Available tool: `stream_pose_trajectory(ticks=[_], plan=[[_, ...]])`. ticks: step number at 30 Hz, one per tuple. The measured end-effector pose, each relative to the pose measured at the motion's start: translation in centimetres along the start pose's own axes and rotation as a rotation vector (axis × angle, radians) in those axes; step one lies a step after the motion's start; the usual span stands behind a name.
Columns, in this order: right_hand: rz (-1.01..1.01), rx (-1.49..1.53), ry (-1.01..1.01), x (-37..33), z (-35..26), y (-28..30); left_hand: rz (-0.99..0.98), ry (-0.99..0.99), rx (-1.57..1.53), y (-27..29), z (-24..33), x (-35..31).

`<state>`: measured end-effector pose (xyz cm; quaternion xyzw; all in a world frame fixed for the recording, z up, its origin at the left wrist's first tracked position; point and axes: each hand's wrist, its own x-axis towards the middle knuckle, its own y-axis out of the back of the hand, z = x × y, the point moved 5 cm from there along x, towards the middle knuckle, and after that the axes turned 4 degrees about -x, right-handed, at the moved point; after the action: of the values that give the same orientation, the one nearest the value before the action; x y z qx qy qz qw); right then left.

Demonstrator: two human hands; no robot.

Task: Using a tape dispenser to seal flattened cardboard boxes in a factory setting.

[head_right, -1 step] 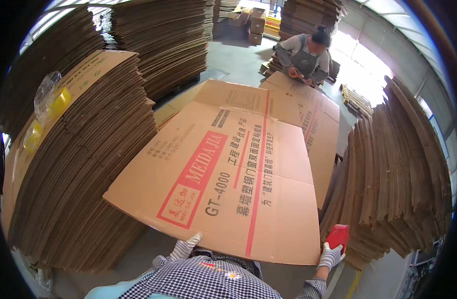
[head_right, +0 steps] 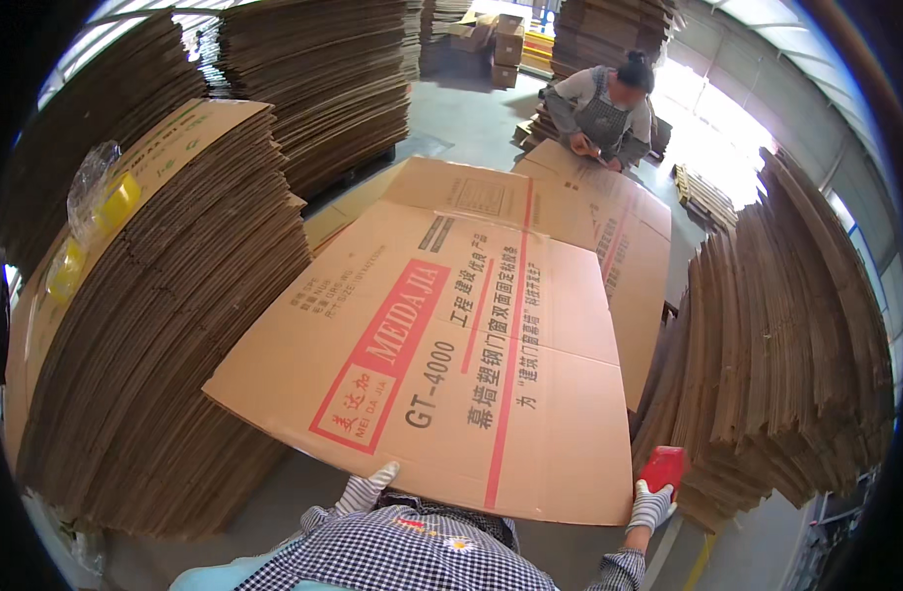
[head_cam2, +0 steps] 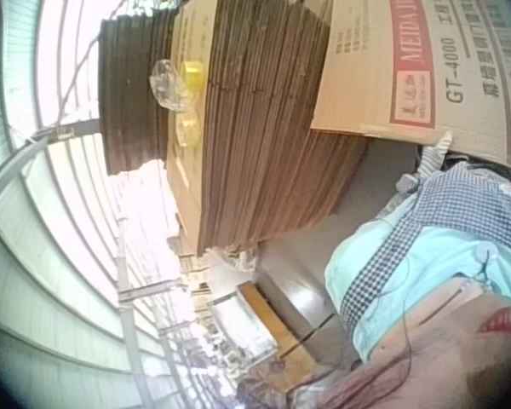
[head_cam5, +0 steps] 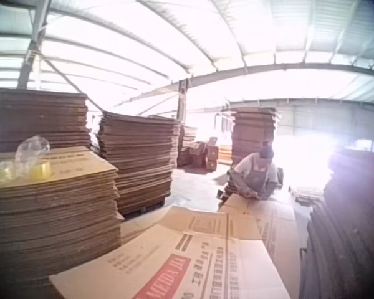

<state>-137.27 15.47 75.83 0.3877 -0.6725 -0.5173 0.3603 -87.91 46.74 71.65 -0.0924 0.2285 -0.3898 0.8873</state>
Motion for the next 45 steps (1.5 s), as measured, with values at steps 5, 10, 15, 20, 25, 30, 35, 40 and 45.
stream_pose_trajectory(ticks=[5,10,15,20,25,30,35,40,45], plan=[[-0.227,0.239,-0.008,1.2,3.7,-4.6,0.005,0.003,0.108,-1.2,1.9,0.0],[-0.247,0.446,-0.073,2.2,5.6,-9.1,0.003,0.154,0.063,-1.4,1.5,-0.6],[-0.434,0.755,-0.15,1.3,4.7,-8.2,0.133,0.163,-0.041,0.7,-1.3,0.0],[-0.582,0.885,-0.024,-0.3,3.1,-5.5,0.151,0.14,-0.062,0.2,-0.3,-0.7],[-0.443,0.784,0.104,-0.3,4.0,-5.4,-0.002,0.127,-0.053,1.0,-1.5,0.4],[-0.467,0.781,-0.022,-4.1,7.7,-11.1,-0.002,-0.022,0.118,0.8,0.6,0.7],[-0.547,0.841,-0.103,-7.8,8.1,-15.3,-0.007,0.008,0.147,-0.1,2.5,-0.1],[-0.641,0.961,-0.158,-11.9,10.3,-25.1,-0.061,-0.272,0.195,1.5,-0.3,0.8],[-0.805,1.202,-0.217,-17.7,12.1,-33.2,-0.133,-0.365,0.301,5.1,-3.4,1.4]])
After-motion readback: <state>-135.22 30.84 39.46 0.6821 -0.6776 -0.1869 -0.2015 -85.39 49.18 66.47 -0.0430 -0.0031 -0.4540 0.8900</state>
